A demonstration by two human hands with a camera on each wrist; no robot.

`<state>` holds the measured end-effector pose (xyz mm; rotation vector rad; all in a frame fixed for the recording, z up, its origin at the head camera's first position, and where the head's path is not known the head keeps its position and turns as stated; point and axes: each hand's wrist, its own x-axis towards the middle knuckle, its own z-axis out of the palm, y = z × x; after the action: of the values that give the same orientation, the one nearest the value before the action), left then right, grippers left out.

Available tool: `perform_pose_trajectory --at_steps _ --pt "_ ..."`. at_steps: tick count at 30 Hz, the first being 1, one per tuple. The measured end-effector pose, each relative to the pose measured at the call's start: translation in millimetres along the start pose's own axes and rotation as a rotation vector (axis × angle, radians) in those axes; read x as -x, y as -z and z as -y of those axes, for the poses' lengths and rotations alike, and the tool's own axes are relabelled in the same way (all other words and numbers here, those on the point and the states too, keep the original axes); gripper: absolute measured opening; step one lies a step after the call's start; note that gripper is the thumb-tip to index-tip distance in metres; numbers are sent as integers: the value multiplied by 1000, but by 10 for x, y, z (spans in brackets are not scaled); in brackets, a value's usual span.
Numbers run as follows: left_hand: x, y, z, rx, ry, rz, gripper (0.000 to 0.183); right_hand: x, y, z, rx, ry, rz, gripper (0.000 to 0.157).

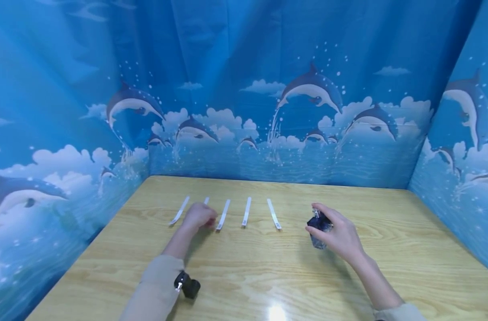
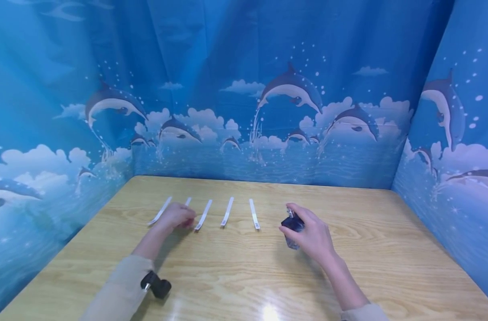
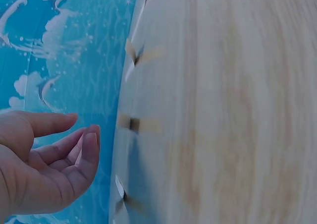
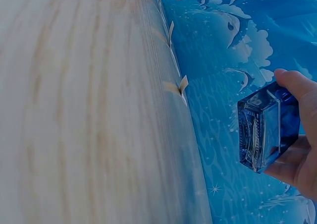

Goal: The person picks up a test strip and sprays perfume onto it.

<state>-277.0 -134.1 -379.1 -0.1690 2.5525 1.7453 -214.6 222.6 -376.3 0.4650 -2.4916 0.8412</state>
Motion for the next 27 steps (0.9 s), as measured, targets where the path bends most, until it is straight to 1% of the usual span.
perform_pose_trajectory --at_steps 2,4,7,15,19,27 --pt "2 -36 -39 31 -5 16 18 2 7 -1 0 -1 -3 59" --pt "3 -77 -69 62 0 46 20 5 13 0 2 1 -7 59" --pt "15 -139 -110 84 12 80 20 17 21 5 8 3 -13 59" --pt "69 -317 -193 69 15 120 18 43 57 6 4 -24 -15 57" --pt "67 -393 -205 43 40 135 18 42 56 -9 7 -16 -21 58" --pt "11 -503 -200 73 119 143 27 37 51 -20 19 3 -34 59"
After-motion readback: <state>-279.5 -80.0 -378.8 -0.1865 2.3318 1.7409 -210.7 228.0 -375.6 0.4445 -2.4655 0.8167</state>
